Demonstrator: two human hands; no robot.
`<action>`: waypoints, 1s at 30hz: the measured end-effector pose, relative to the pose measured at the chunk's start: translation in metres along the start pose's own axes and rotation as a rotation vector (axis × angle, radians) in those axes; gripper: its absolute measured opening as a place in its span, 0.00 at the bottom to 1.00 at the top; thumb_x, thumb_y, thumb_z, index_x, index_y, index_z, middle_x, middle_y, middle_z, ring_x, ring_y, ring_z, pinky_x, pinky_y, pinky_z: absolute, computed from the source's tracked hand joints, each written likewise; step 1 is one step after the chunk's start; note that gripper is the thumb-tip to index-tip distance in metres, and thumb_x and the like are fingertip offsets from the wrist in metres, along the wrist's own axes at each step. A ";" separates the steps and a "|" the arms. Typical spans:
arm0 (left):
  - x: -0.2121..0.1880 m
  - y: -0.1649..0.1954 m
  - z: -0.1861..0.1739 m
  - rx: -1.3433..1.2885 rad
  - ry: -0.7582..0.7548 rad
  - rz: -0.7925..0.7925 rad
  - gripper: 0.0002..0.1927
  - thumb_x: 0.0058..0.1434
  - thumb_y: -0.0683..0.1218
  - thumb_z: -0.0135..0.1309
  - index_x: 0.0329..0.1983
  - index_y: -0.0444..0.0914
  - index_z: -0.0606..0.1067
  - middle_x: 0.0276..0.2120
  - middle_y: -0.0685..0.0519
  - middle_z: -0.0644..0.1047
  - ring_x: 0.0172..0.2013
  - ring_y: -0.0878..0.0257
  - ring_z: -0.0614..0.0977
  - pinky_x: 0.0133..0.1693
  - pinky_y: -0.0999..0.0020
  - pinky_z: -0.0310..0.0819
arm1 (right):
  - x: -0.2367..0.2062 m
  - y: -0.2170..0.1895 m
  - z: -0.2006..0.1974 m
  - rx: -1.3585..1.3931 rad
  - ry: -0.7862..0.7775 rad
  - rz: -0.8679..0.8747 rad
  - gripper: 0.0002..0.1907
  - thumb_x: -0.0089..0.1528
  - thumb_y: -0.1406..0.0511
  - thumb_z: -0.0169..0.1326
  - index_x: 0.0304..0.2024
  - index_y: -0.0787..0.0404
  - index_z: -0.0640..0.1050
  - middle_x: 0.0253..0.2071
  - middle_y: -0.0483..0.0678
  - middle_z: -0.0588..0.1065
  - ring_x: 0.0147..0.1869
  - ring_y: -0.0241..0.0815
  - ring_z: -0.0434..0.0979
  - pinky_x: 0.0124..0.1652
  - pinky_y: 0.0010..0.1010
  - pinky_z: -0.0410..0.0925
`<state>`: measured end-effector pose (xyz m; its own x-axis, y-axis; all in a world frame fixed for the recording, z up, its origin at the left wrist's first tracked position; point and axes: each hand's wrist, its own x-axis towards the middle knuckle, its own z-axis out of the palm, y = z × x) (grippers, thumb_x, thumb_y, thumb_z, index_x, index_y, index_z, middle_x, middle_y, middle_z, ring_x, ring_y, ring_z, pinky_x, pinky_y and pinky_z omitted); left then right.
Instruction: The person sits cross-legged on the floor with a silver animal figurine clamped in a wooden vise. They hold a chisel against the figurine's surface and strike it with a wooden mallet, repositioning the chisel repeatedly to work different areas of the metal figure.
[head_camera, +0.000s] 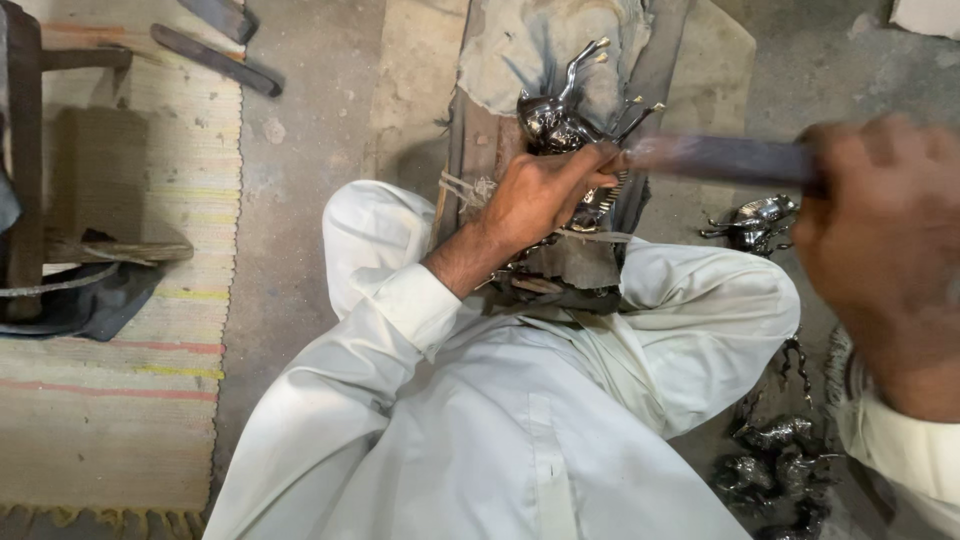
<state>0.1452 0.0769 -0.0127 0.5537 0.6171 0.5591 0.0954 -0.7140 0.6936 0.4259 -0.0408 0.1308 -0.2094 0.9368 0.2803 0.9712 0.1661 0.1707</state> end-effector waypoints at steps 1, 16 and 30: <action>0.001 0.000 -0.001 0.032 -0.010 0.005 0.23 0.65 0.31 0.54 0.62 0.36 0.68 0.50 0.49 0.82 0.50 0.60 0.87 0.46 0.67 0.84 | 0.002 -0.003 -0.001 -0.018 -0.010 0.003 0.15 0.59 0.73 0.60 0.48 0.62 0.78 0.41 0.54 0.71 0.45 0.53 0.71 0.47 0.39 0.63; 0.003 0.002 -0.011 -0.052 -0.120 -0.043 0.28 0.58 0.28 0.51 0.63 0.36 0.69 0.47 0.48 0.83 0.51 0.60 0.88 0.40 0.67 0.84 | 0.017 -0.030 -0.019 -0.022 0.077 -0.008 0.17 0.55 0.75 0.63 0.47 0.63 0.81 0.38 0.54 0.72 0.43 0.56 0.72 0.44 0.42 0.66; 0.007 -0.001 -0.010 0.053 -0.079 0.055 0.27 0.59 0.31 0.55 0.62 0.40 0.70 0.44 0.49 0.84 0.45 0.57 0.88 0.40 0.64 0.83 | -0.005 -0.011 0.006 0.138 0.112 0.025 0.16 0.55 0.76 0.58 0.46 0.63 0.78 0.42 0.53 0.73 0.45 0.54 0.70 0.46 0.39 0.62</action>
<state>0.1409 0.0853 -0.0050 0.6224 0.5497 0.5571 0.1049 -0.7640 0.6367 0.4173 -0.0451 0.1217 -0.1889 0.9022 0.3877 0.9810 0.1911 0.0332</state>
